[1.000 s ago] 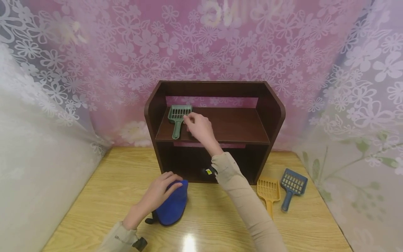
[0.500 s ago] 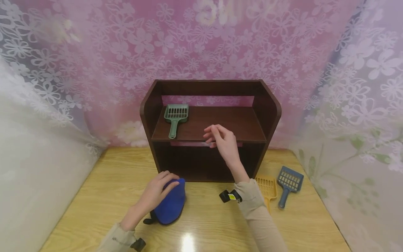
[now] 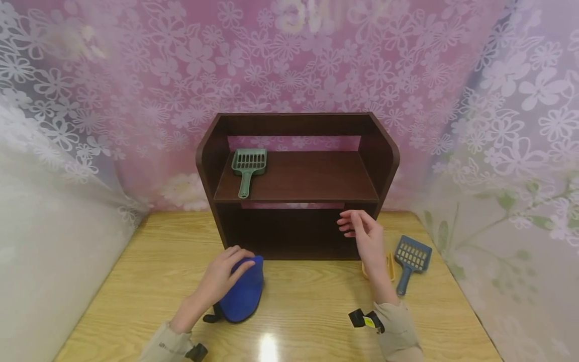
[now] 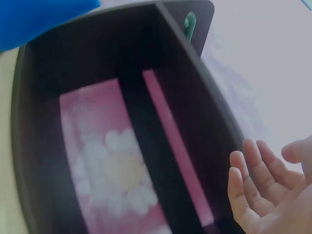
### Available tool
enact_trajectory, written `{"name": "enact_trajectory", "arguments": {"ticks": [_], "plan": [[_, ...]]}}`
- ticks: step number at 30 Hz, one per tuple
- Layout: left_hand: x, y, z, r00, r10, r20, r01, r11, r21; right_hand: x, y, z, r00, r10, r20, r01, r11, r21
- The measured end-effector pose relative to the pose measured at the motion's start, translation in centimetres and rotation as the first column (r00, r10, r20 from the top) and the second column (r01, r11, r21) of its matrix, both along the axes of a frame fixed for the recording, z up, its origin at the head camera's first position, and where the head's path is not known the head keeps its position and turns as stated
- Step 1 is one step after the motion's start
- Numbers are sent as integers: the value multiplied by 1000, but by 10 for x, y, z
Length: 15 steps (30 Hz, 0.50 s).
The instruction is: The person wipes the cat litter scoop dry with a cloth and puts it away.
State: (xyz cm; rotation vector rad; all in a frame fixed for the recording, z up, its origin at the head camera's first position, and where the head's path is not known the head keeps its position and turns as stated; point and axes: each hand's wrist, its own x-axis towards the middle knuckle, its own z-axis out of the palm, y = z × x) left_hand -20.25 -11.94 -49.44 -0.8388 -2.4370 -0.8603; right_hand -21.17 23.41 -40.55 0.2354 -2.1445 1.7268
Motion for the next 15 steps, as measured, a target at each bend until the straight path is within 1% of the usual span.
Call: {"name": "enact_trajectory", "arguments": {"ticks": [2,4,6,8,10,11,14,15], "plan": [[-1,0,0,1000,2,-8,-2,1000,3,5,12,-11,999,-43,32,41,998,55],[-2,1,0,1000,3,-27,-3,1000,11,10,25,-23,991,-111,72,99,983,156],[-2,1,0,999,11,-40,-10,1000,16,14,39,-38,976,-193,97,160,948,276],[-2,1,1,999,24,-47,-23,1000,20,20,53,-52,954,-269,136,199,901,385],[-2,1,1,998,37,-48,-36,999,23,27,65,-67,930,-316,187,204,869,451],[-2,1,2,998,43,-46,-42,999,21,31,71,-74,917,-334,217,201,859,471],[-2,2,1,997,51,-54,-50,998,25,41,83,-90,875,-358,325,169,856,488],[-2,2,1,997,51,-59,-50,998,25,44,87,-94,863,-357,357,158,862,482]]}}
